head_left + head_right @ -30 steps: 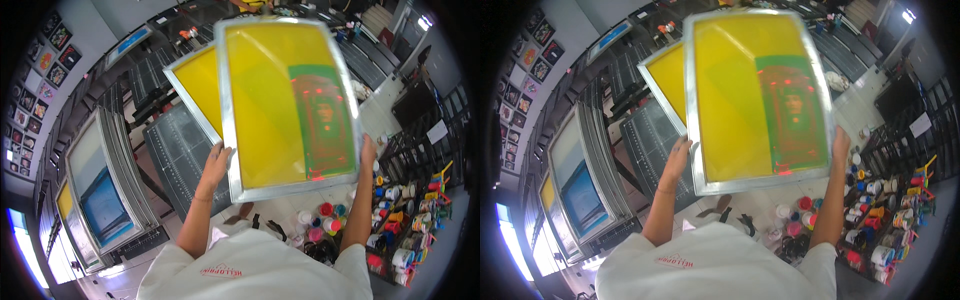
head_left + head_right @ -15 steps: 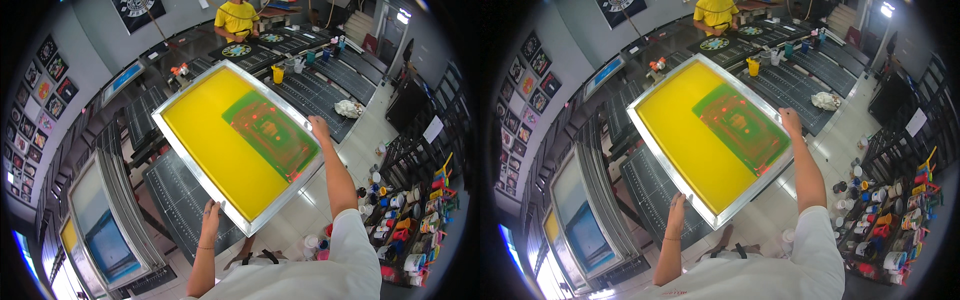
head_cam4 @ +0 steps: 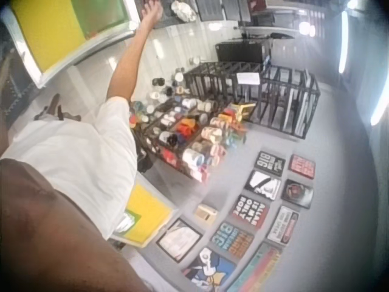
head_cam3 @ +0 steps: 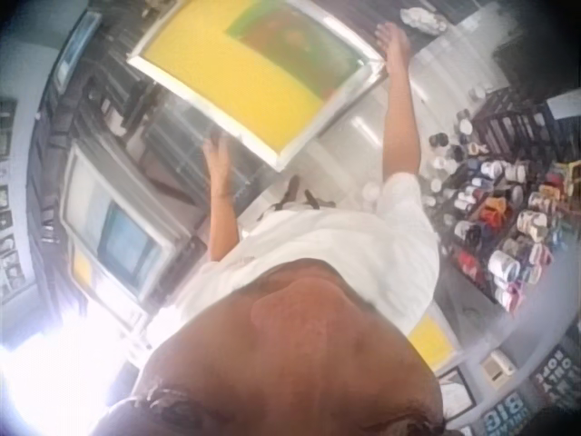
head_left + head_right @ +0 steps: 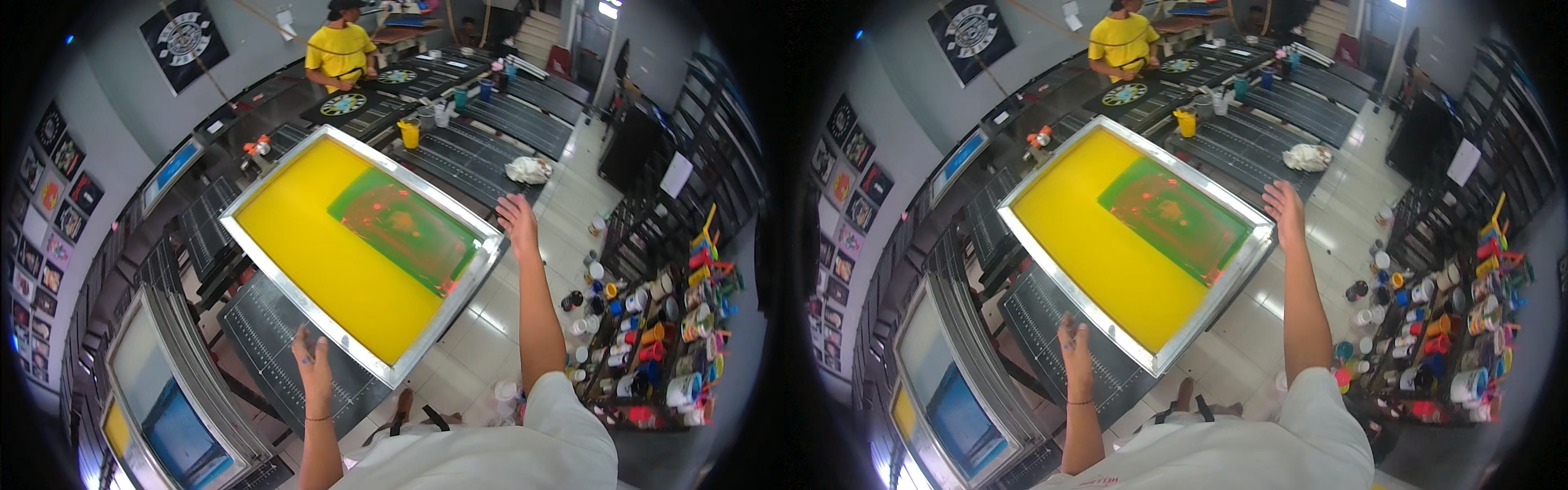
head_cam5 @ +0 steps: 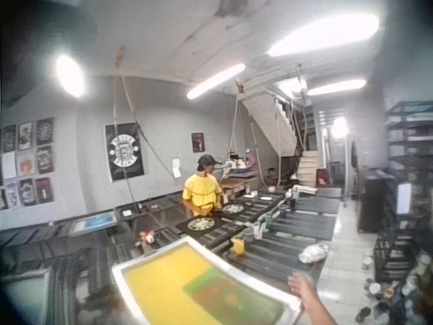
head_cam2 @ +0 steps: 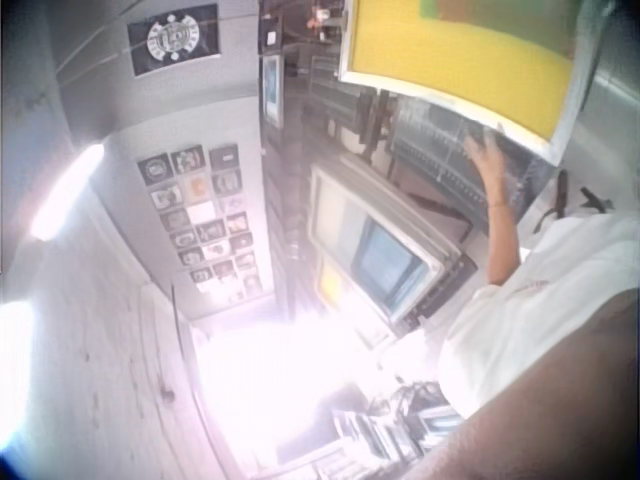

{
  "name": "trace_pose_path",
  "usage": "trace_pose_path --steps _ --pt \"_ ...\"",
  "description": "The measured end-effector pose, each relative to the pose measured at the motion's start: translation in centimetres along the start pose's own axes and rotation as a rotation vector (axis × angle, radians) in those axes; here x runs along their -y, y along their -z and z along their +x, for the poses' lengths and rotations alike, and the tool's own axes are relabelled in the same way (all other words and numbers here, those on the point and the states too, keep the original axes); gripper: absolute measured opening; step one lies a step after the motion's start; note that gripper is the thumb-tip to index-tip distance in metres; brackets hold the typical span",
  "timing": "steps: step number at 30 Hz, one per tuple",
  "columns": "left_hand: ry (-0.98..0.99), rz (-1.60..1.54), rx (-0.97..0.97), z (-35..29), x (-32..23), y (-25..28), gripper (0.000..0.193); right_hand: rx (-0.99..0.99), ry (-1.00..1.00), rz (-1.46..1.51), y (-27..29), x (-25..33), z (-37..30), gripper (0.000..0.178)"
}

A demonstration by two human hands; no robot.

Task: The person applies ink to a printing screen using a spatula, moves the screen frame between stations, cleans their hands with a cloth, and stirs ink in containers.

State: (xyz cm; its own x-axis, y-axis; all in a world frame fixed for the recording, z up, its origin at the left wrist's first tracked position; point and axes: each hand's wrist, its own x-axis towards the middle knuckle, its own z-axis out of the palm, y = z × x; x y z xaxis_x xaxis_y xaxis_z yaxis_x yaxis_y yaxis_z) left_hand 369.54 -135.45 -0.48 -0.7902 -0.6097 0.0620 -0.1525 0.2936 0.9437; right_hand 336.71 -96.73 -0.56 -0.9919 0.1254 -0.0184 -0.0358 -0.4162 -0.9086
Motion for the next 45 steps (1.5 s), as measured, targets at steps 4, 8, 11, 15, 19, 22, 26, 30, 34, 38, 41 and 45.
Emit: trace_pose_path --steps 4,8,11,15,19,22,26,30,34,38,41,45 --pt "-0.139 -0.686 0.374 0.2 -7.0 -3.6 0.070 -0.066 -0.072 0.675 5.8 2.9 -11.1 0.067" --pt "-0.193 -0.707 0.786 -2.2 -10.4 -10.5 0.068 -0.096 0.029 0.555 10.7 -0.5 -20.9 0.055" --pt "-0.121 -0.674 1.023 -3.3 -8.9 -13.8 0.064 -0.159 -0.078 0.449 9.9 -0.4 -29.2 0.047" --pt "-0.054 -0.570 1.438 -6.1 -6.8 -19.0 0.056 -0.353 -0.033 0.289 9.8 2.2 -42.7 0.042" --pt "-0.033 -0.458 1.645 -9.9 -7.0 -22.0 0.050 -0.615 -0.065 0.215 8.3 3.2 -54.0 0.037" --pt "-0.128 -0.361 1.715 -13.7 -8.7 -22.9 0.046 -0.803 -0.021 0.222 7.5 3.3 -59.7 0.036" --pt "-0.279 -0.289 1.865 -18.4 -9.8 -23.5 0.045 -0.935 0.126 0.232 8.4 3.6 -64.3 0.035" --pt "-0.376 -0.189 1.956 -24.3 -10.9 -22.1 0.043 -1.066 0.211 0.198 9.3 5.2 -68.6 0.034" --pt "-0.451 -0.123 2.021 -28.7 -10.7 -21.4 0.042 -1.123 0.243 0.121 9.3 5.2 -72.9 0.042" --pt "-0.574 0.029 2.051 -32.4 -10.9 -20.7 0.046 -1.143 0.199 0.114 8.4 3.6 -76.3 0.043" --pt "-0.610 0.040 2.118 -34.5 -11.1 -20.8 0.043 -1.158 0.265 0.118 7.9 2.0 -77.9 0.043" --pt "-0.625 0.061 2.212 -37.3 -11.1 -21.1 0.041 -1.240 0.260 0.137 7.0 1.9 -80.0 0.039"
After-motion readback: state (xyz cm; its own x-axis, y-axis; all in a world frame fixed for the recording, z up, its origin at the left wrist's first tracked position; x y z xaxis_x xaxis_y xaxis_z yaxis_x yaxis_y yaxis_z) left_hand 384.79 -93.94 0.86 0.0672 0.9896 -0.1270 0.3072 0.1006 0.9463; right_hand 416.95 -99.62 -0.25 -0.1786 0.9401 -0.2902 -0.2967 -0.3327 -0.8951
